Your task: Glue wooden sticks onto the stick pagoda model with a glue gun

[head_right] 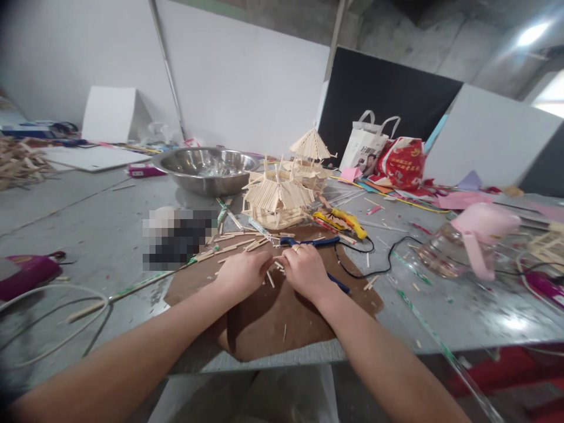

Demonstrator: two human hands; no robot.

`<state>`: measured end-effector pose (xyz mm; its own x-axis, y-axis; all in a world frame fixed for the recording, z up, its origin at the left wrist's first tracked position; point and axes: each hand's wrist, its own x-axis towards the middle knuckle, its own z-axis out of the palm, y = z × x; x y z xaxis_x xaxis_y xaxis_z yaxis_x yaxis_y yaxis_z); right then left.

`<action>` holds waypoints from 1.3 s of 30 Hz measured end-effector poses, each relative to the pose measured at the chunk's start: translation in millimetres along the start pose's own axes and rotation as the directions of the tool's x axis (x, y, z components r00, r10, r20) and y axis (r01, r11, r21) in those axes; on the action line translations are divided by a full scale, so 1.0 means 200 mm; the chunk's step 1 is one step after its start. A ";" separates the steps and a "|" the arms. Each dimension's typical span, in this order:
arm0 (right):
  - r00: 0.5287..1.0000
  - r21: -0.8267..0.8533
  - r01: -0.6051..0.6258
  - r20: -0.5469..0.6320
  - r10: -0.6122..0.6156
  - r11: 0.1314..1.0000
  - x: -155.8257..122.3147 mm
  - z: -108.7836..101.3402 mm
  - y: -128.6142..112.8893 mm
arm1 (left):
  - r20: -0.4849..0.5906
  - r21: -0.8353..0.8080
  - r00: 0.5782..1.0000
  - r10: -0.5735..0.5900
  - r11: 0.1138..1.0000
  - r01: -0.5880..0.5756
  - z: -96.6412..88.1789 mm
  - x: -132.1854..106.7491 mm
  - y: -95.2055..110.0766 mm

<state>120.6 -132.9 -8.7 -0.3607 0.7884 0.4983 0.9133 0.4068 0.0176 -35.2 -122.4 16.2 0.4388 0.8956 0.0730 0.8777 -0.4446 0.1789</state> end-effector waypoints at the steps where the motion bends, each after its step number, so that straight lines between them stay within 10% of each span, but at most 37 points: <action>1: 1.000 -0.003 -0.007 0.003 0.007 1.000 0.00 0.00 0.00 | 0.000 0.001 1.000 -0.008 1.000 0.008 0.00 0.00 0.00; 12: 0.997 -0.048 -0.078 -0.008 0.078 0.996 0.01 0.01 -0.04 | -0.022 0.040 1.000 -0.010 0.999 0.011 0.01 0.01 0.00; 16: 0.987 0.199 -0.155 -0.013 0.161 0.968 0.02 -0.01 -0.01 | -0.056 0.038 0.998 -0.031 0.999 0.033 0.01 0.03 -0.02; 24: 0.935 0.674 -0.326 0.126 0.332 0.662 0.02 0.02 0.07 | -0.277 0.013 0.960 0.036 0.999 -0.034 0.04 0.07 -0.08; 29: 0.886 0.839 -0.436 0.336 0.320 0.326 0.04 0.03 0.05 | -0.435 -0.138 0.896 0.092 0.976 -0.167 0.06 0.08 -0.09; 33: 0.839 0.881 -0.473 0.447 0.310 0.012 0.05 -0.01 0.03 | -0.410 -0.311 0.908 0.088 0.922 -0.231 0.05 0.08 -0.06; 39: 0.825 0.887 -0.446 0.460 0.329 -0.121 0.05 -0.02 0.00 | -0.191 -0.726 0.981 -0.040 0.678 -0.114 0.05 0.09 -0.01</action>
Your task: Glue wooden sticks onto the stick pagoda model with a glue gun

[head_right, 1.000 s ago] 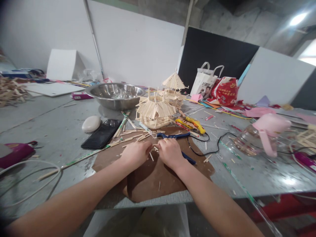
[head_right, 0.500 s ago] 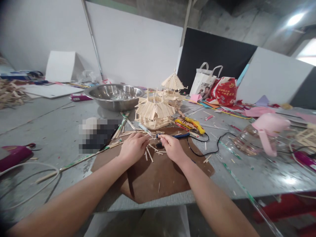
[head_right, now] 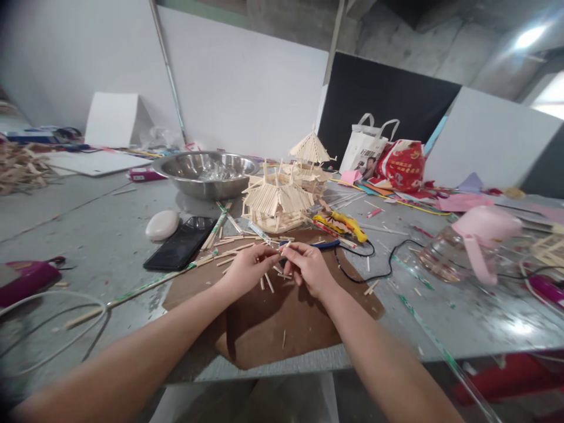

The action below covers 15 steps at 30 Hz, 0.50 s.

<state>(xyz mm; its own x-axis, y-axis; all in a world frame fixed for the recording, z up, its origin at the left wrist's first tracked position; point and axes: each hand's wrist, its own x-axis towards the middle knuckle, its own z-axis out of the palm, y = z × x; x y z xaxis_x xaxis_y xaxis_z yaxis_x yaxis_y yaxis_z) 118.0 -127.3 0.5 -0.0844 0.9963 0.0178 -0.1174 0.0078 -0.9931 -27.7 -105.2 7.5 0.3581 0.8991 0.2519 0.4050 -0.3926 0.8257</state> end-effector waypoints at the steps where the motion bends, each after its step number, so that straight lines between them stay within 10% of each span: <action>1: 1.000 0.014 0.006 -0.013 -0.006 1.000 0.00 0.00 0.00 | 0.040 -0.126 0.997 -0.071 0.989 0.076 0.00 0.01 0.00; 9: 0.994 -0.011 0.081 -0.079 -0.081 0.997 0.04 0.00 -0.04 | 0.315 -0.668 0.918 -0.241 0.631 0.395 -0.02 0.05 0.07; 15: 0.984 -0.302 0.158 -0.033 -0.176 0.940 0.16 -0.04 -0.13 | 0.239 -0.804 0.930 -0.280 0.480 0.352 0.01 0.16 0.05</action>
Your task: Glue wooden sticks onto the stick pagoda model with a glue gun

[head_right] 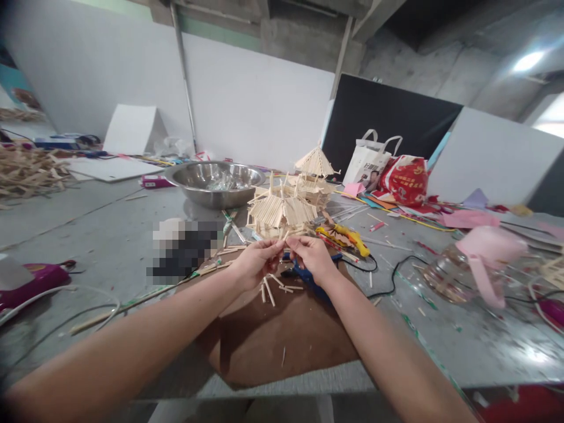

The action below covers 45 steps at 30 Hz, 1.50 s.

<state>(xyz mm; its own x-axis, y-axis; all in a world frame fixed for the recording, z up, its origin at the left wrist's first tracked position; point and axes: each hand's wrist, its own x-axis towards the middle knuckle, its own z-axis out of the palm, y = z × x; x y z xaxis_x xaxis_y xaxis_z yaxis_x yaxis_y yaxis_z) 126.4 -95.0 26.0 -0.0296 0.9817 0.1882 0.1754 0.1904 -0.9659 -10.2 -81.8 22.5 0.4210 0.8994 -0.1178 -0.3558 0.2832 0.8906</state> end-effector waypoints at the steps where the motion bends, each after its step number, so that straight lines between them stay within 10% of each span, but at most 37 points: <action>1: 0.999 -0.076 0.031 -0.021 -0.032 0.997 0.03 -0.01 0.00 | -0.042 -0.041 0.999 0.010 0.999 -0.012 0.00 0.03 -0.01; 10: 0.908 -0.501 0.215 -0.213 -0.360 0.839 0.16 -0.04 0.03 | -0.156 -0.236 0.987 0.032 0.969 -0.069 0.00 0.17 -0.02; 15: 0.708 -0.802 0.428 0.012 -0.706 0.416 0.21 -0.02 0.02 | -0.147 -0.303 0.989 0.024 0.950 -0.068 0.00 0.20 -0.02; 19: 0.621 -0.851 0.468 0.123 -0.774 0.241 0.25 0.01 0.03 | -0.136 -0.308 0.991 0.015 0.950 -0.056 -0.02 0.21 -0.03; 45: 0.582 -0.877 0.457 0.167 -0.796 0.150 0.29 0.03 0.08 | 0.053 -0.272 0.998 -0.032 0.961 0.045 -0.09 0.26 -0.04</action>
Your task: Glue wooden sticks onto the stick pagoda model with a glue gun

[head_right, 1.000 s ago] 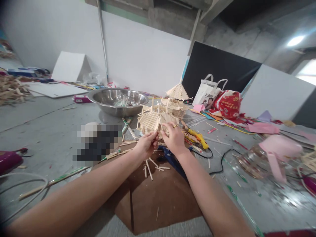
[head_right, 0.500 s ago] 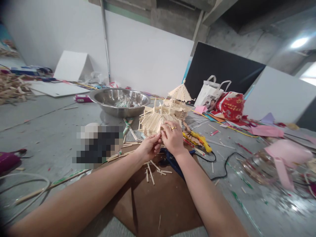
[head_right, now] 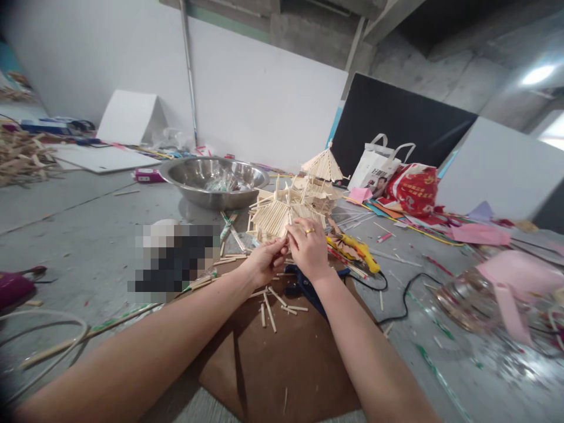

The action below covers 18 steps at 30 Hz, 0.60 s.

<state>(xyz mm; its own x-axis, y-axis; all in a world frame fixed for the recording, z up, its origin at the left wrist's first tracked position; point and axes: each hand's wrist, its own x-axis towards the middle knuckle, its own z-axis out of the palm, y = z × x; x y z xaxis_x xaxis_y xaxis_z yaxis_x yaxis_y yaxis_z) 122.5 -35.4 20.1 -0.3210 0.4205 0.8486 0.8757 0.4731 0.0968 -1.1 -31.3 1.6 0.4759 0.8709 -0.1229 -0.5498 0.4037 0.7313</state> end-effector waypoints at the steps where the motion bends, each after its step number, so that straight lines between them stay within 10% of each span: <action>1: 1.000 -0.004 0.005 -0.002 -0.005 1.000 0.00 0.00 0.00 | 0.000 -0.002 1.000 -0.001 1.000 0.001 0.00 0.00 0.00; 18: 0.999 -0.060 0.043 0.018 -0.042 0.997 -0.01 0.00 0.01 | 0.013 -0.027 0.999 -0.029 0.999 0.029 -0.01 -0.04 0.02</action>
<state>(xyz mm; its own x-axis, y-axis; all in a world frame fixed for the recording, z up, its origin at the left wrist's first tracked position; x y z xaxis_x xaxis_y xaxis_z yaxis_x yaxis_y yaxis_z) 124.1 -34.8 18.7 -0.3641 0.4139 0.8343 0.8810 0.4437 0.1643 -7.3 -36.2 4.4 0.5005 0.8551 -0.1355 -0.5540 0.4366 0.7088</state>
